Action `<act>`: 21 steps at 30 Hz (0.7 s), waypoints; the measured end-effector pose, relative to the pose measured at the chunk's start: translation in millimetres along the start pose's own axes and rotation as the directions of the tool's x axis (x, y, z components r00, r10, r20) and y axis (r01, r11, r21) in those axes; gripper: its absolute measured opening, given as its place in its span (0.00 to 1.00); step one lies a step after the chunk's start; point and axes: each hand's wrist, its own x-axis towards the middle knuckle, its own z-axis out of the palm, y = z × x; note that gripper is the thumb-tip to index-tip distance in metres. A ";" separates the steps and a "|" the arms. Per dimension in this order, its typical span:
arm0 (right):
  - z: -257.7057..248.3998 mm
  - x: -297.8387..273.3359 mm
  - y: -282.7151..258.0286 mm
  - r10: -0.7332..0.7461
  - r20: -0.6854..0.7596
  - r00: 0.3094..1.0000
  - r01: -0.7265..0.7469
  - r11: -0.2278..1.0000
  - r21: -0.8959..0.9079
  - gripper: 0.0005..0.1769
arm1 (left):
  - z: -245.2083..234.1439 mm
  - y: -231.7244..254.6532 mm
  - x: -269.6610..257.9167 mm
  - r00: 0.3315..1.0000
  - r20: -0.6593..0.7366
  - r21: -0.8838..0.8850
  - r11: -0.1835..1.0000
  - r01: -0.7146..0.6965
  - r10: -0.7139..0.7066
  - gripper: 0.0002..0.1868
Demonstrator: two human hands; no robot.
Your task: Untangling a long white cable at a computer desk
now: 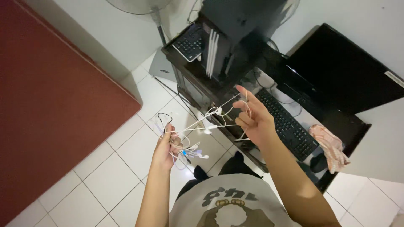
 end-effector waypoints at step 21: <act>-10.5 88.2 12.7 0.067 -0.073 0.995 -0.058 0.992 0.110 0.07 | 20.7 102.7 51.0 0.899 -0.279 0.625 0.775 -0.098 0.338 0.07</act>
